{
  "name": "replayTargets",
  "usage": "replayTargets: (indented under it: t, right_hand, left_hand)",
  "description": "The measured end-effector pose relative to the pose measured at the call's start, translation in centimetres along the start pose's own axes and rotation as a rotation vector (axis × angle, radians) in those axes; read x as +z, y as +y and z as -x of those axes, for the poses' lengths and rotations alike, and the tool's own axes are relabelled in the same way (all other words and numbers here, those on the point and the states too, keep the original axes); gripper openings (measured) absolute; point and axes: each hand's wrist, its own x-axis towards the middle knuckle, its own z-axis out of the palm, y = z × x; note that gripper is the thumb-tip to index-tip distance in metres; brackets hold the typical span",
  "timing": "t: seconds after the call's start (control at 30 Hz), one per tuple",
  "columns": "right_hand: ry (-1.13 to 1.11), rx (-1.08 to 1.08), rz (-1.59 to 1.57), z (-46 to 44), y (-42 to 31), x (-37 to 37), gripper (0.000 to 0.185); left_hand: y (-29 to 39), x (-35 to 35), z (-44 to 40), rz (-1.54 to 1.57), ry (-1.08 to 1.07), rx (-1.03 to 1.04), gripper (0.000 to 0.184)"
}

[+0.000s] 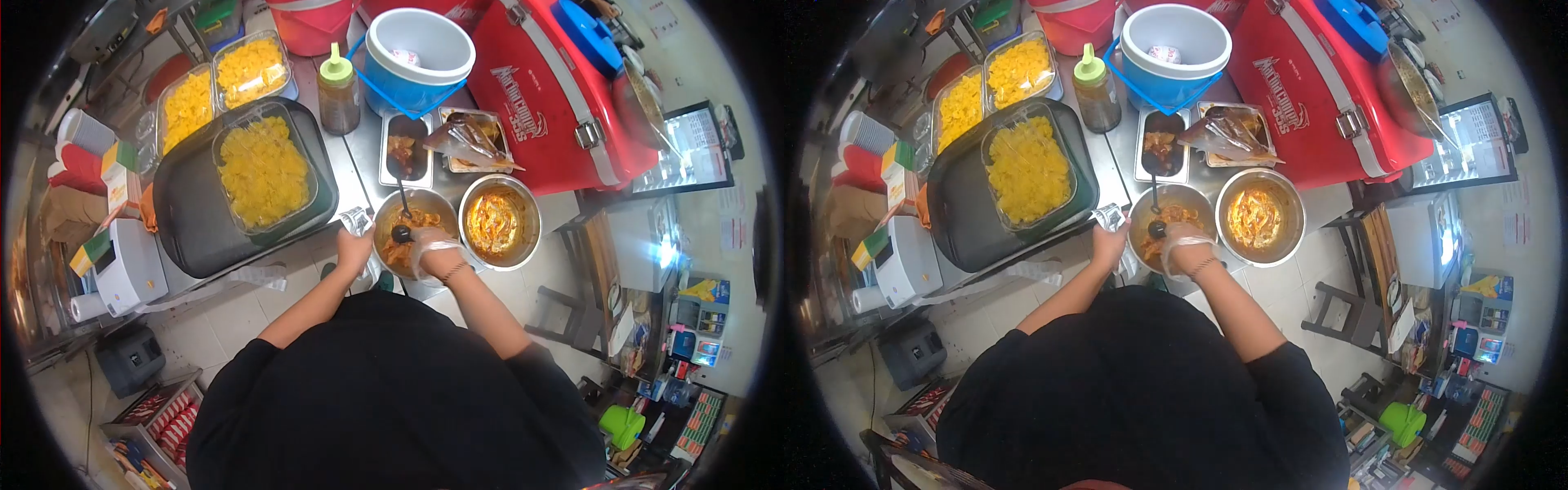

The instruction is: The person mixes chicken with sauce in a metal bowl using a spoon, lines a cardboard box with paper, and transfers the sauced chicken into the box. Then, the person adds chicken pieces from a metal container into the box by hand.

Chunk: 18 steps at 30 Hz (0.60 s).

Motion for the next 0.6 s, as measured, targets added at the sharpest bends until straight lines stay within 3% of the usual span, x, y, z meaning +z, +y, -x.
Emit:
replayTargets:
  t: [0.13,0.23,0.33,0.43,0.53,0.6]
  right_hand:
    - [0.049,0.083,-0.125,3.9,2.3,-2.4,0.034]
    - [0.006,0.351,-0.116,5.4,2.3,-3.8,0.035]
    - [0.047,0.375,-0.316,6.1,1.0,-4.7,0.033]
    - [-0.057,0.371,-0.426,5.4,0.2,-5.1,0.036]
    - [0.093,0.294,-0.342,4.1,1.9,-2.2,0.033]
    - [0.102,0.364,-0.22,3.0,2.4,-1.3,0.027]
  left_hand:
    - [0.0,-0.3,0.7,0.038,-0.035,-0.025,0.018]
    - [-0.2,-1.2,1.1,0.023,-0.06,-0.026,0.022]
    - [0.4,-2.2,2.2,0.084,-0.086,-0.091,0.026]
    - [0.0,-2.8,2.5,0.103,-0.058,-0.083,0.028]
    - [0.0,-2.7,2.4,0.14,-0.068,-0.095,0.028]
    - [-0.8,-2.4,1.7,0.076,-0.084,-0.151,0.025]
